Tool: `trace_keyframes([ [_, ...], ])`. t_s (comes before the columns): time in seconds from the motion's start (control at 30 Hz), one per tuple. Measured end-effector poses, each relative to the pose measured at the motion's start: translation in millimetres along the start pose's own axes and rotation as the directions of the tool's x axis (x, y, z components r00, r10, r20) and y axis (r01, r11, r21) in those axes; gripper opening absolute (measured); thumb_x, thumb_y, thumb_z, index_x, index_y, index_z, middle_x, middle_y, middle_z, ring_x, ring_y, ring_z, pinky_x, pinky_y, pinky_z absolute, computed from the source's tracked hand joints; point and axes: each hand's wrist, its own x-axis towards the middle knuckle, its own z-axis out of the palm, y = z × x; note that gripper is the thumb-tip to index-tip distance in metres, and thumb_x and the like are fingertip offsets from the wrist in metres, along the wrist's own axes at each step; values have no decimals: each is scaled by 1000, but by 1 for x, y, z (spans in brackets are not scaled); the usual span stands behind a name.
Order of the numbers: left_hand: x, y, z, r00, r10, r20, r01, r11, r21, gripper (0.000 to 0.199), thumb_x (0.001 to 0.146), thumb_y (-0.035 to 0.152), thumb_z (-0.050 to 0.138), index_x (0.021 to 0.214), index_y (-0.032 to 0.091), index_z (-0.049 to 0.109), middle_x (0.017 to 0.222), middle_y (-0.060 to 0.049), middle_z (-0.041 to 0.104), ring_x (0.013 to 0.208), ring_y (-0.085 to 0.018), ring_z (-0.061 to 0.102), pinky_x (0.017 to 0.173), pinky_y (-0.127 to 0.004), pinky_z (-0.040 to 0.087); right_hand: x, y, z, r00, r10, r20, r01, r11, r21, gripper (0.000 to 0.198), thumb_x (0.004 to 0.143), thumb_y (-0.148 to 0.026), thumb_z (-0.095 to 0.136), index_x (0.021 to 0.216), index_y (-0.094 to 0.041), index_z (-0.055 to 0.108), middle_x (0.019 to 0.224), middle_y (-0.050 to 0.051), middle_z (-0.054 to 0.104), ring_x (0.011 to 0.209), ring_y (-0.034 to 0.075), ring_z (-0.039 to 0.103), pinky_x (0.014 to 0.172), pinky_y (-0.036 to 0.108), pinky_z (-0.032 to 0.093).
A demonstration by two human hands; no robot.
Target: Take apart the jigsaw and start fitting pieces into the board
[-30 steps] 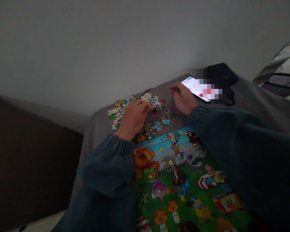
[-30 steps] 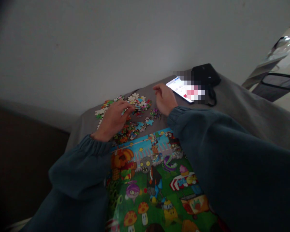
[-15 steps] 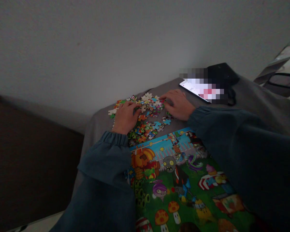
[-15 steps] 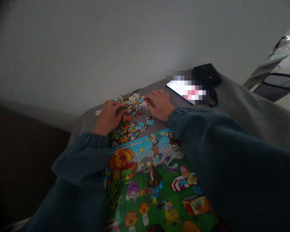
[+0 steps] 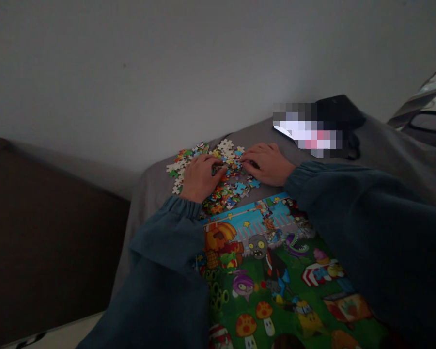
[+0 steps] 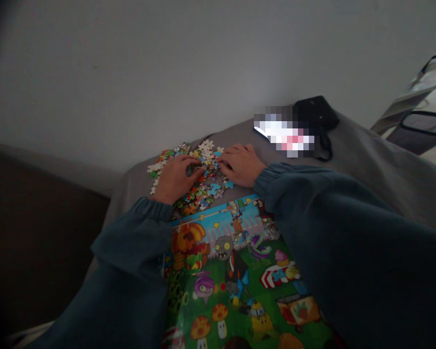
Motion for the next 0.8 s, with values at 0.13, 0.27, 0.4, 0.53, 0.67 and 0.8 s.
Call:
trace_keyframes([
  [0.13,-3,6,3,995,51,86,-51,999,2,37,98,36,49,133,29,59,142,-5,55,129,-26,46,107,-48,38,1,0,-1,1000,12,-6,-12,1000,27,23,89,-31,49,99,-23,68,112,9,69,112,31,54,91,48,33],
  [0.27,-3,7,2,985,89,148,-91,996,4,40,99,30,47,138,31,55,151,-2,48,134,-27,40,108,-51,35,1,-2,-2,1000,8,23,-11,993,121,24,85,-29,54,104,-23,66,109,8,69,110,31,55,90,46,34],
  [0.4,1,6,-1,982,123,144,-122,992,-13,29,97,30,52,122,24,64,138,-3,61,126,-26,49,106,-47,38,0,-4,-4,999,41,15,-43,981,189,31,81,-26,56,110,-22,64,102,7,69,105,29,57,88,44,34],
  [0.53,2,10,-7,979,134,153,-140,990,25,21,94,26,54,109,20,67,114,-6,71,109,-24,58,100,-43,43,0,-4,-3,996,88,3,-88,988,123,32,77,-24,56,107,-22,64,102,7,68,104,30,56,86,44,34],
  [0.67,0,17,-11,985,125,119,-132,989,59,28,96,25,48,118,19,66,110,-8,72,104,-23,61,95,-41,46,1,-3,-1,991,130,-32,-131,991,-7,28,81,-29,54,105,-20,66,111,12,65,109,34,52,86,47,34],
  [0.8,1,18,-10,994,63,86,-70,995,77,36,100,26,41,129,20,61,109,-9,72,100,-23,64,92,-40,48,0,-2,-1,994,108,-34,-108,994,-10,34,88,-44,54,109,-22,69,118,12,63,113,36,50,88,50,35],
])
